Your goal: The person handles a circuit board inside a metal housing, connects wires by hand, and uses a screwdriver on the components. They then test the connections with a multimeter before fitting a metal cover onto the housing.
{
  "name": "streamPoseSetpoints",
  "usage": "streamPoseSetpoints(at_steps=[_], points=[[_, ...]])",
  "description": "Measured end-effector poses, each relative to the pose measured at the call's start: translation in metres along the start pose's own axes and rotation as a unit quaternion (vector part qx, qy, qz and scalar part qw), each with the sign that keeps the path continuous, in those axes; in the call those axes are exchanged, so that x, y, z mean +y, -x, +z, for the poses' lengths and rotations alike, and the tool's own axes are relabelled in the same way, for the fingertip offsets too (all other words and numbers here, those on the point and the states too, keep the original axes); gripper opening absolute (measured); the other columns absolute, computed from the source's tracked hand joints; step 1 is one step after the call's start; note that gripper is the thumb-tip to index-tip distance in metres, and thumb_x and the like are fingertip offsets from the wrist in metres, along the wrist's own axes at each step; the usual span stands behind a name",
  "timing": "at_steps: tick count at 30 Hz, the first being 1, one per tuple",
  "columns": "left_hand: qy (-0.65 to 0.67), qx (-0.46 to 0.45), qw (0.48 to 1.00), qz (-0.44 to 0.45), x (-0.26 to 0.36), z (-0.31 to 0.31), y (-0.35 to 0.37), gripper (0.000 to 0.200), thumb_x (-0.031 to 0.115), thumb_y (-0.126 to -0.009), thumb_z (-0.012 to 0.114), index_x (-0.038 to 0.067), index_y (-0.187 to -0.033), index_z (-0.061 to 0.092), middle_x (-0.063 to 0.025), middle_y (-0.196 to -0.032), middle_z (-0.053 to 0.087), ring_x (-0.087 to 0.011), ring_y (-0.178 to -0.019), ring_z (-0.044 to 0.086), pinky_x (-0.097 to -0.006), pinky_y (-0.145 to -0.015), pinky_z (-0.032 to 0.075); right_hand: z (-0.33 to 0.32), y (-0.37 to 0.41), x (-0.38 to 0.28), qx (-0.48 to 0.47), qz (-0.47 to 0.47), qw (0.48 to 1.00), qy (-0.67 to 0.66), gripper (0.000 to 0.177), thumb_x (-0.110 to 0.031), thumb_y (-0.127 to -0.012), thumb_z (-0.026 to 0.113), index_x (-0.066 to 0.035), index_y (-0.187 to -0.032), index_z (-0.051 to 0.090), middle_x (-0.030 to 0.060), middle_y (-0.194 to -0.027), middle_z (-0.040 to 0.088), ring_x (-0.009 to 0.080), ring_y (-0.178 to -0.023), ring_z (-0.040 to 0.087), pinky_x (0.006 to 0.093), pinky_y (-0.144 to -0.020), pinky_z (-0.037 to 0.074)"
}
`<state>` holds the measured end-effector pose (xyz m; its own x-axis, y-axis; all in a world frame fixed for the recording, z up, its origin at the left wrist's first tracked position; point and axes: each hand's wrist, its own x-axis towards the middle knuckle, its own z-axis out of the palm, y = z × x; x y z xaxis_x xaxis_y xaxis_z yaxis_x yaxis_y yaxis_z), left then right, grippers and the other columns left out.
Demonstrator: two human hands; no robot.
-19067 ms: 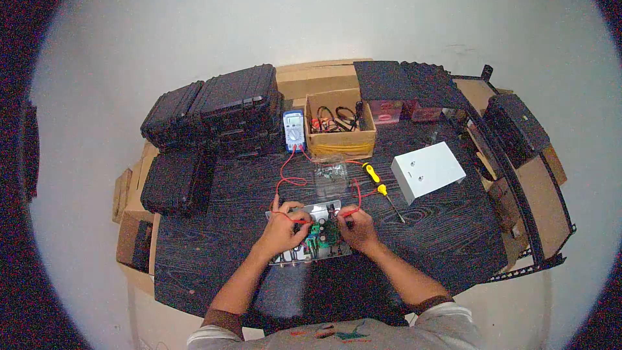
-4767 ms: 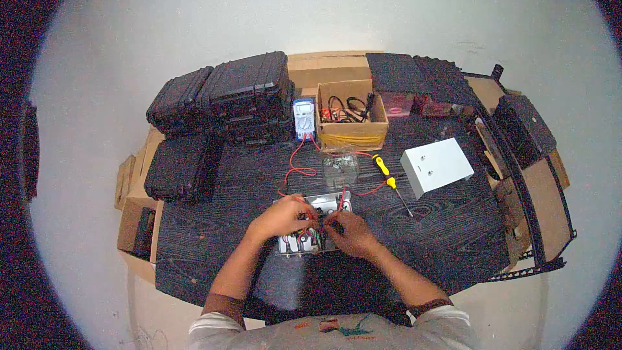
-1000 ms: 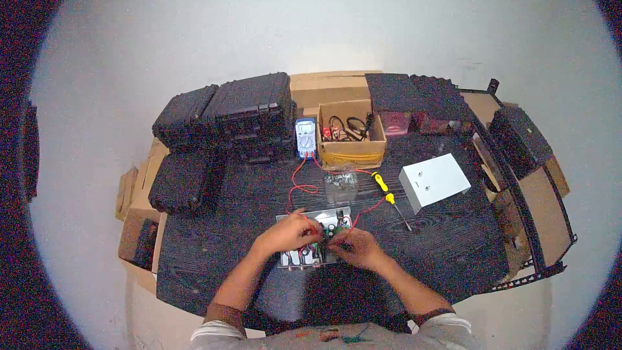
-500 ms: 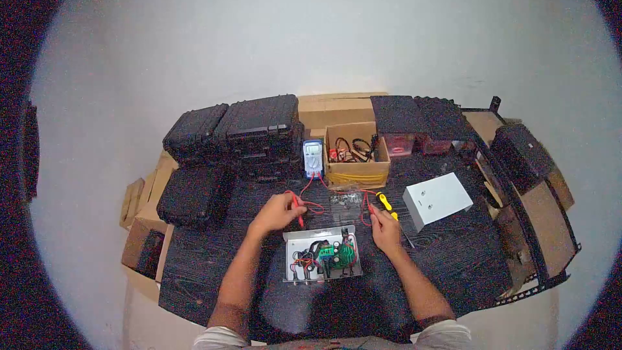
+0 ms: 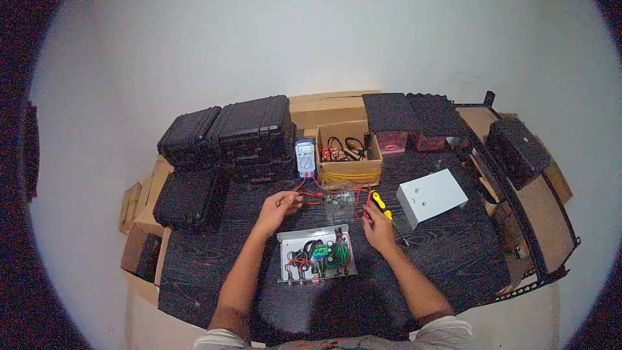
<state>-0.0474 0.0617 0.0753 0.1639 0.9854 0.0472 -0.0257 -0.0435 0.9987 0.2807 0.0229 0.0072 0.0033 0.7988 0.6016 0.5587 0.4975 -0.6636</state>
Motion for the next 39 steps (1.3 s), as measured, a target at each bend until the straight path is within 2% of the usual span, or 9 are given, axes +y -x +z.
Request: streamPoseSetpoints(at_steps=[9,14,16,18,23,26,32,35,39], points=[[0.011,0.058,0.993,0.103,-0.051,-0.004,0.08,0.031,0.025,-0.11,0.053,-0.001,-0.107,0.07,-0.0121,-0.105,0.075,-0.0161,-0.097,0.069,-0.0319,-0.09,0.054,-0.019,-0.005,-0.016,0.005,-0.046,0.999,0.025,0.027,-0.001,-0.087,0.067,0.001,-0.114,0.071,0.0233,-0.141,0.061,0.037,-0.13,0.06,0.044,-0.109,0.047],[-0.066,0.076,0.985,0.144,-0.06,0.002,0.081,0.021,0.016,-0.105,0.06,-0.001,-0.111,0.069,-0.0089,-0.107,0.076,-0.0154,-0.098,0.068,-0.0308,-0.09,0.052,-0.082,-0.014,-0.005,0.258,-0.058,0.959,0.101,0.046,0.004,-0.085,0.065,0.0,-0.13,0.057,0.0231,-0.149,0.051,0.0373,-0.131,0.054,0.0468,-0.114,0.04],[-0.106,0.075,0.986,0.105,-0.07,0.001,0.079,0.02,0.015,-0.105,0.061,-0.001,-0.114,0.068,-0.009,-0.106,0.076,-0.0151,-0.098,0.068,-0.0312,-0.09,0.052,-0.101,-0.01,0.008,0.359,0.038,0.921,0.145,0.051,0.002,-0.09,0.063,-0.001,-0.138,0.047,0.0188,-0.148,0.05,0.0311,-0.13,0.053,0.045,-0.111,0.041],[-0.123,0.076,0.985,0.094,-0.072,0.002,0.077,0.02,0.015,-0.105,0.061,-0.001,-0.115,0.067,-0.0092,-0.104,0.076,-0.015,-0.097,0.068,-0.0317,-0.089,0.053,-0.104,0.0,0.073,0.465,0.181,0.863,-0.083,0.048,-0.002,-0.096,0.062,-0.002,-0.141,0.044,0.0155,-0.142,0.052,0.0269,-0.128,0.051,0.0458,-0.108,0.042],[-0.138,0.09,0.977,0.136,-0.067,0.007,0.081,0.021,0.015,-0.105,0.06,-0.001,-0.116,0.067,-0.0104,-0.099,0.077,-0.0162,-0.094,0.07,-0.0331,-0.086,0.054,-0.118,-0.004,0.071,0.438,0.389,0.741,-0.328,0.043,-0.018,-0.102,0.06,-0.008,-0.141,0.044,0.0086,-0.137,0.055,0.0222,-0.119,0.056,0.0369,-0.096,0.047],[-0.181,0.088,0.969,0.146,-0.058,0.008,0.082,0.021,0.015,-0.104,0.06,-0.001,-0.116,0.067,-0.0118,-0.1,0.076,-0.0185,-0.096,0.071,-0.0337,-0.086,0.055,-0.116,0.003,0.095,0.316,0.33,0.784,-0.419,0.041,-0.018,-0.1,0.062,-0.007,-0.138,0.047,0.0083,-0.126,0.06,0.0202,-0.11,0.06,0.0351,-0.085,0.051],[-0.191,0.091,0.966,0.147,-0.062,0.008,0.078,0.021,0.016,-0.103,0.061,0.0,-0.116,0.067,-0.0134,-0.103,0.076,-0.0229,-0.098,0.073,-0.0361,-0.089,0.055,-0.116,0.009,0.084,0.345,0.316,0.808,-0.358,0.039,-0.011,-0.098,0.059,-0.007,-0.135,0.049,0.0058,-0.114,0.062,0.0159,-0.093,0.063,0.0278,-0.065,0.049],[-0.187,0.11,0.965,0.15,-0.064,0.01,0.078,0.021,0.013,-0.1,0.064,0.001,-0.117,0.067,-0.0147,-0.109,0.074,-0.0244,-0.102,0.072,-0.037,-0.091,0.055,-0.111,0.001,0.056,0.388,0.279,0.814,-0.332,0.039,-0.011,-0.098,0.059,-0.006,-0.135,0.047,0.0052,-0.114,0.062,0.014,-0.092,0.062,0.0262,-0.063,0.047],[-0.258,0.122,0.931,0.225,-0.046,0.011,0.08,0.032,0.011,-0.091,0.071,0.0,-0.121,0.065,-0.0173,-0.125,0.068,-0.0319,-0.119,0.065,-0.0416,-0.101,0.051,-0.11,-0.006,0.018,0.341,0.208,0.848,-0.349,0.051,-0.007,-0.097,0.06,-0.005,-0.145,0.04,0.0088,-0.127,0.059,0.0185,-0.108,0.061,0.0324,-0.084,0.051]])
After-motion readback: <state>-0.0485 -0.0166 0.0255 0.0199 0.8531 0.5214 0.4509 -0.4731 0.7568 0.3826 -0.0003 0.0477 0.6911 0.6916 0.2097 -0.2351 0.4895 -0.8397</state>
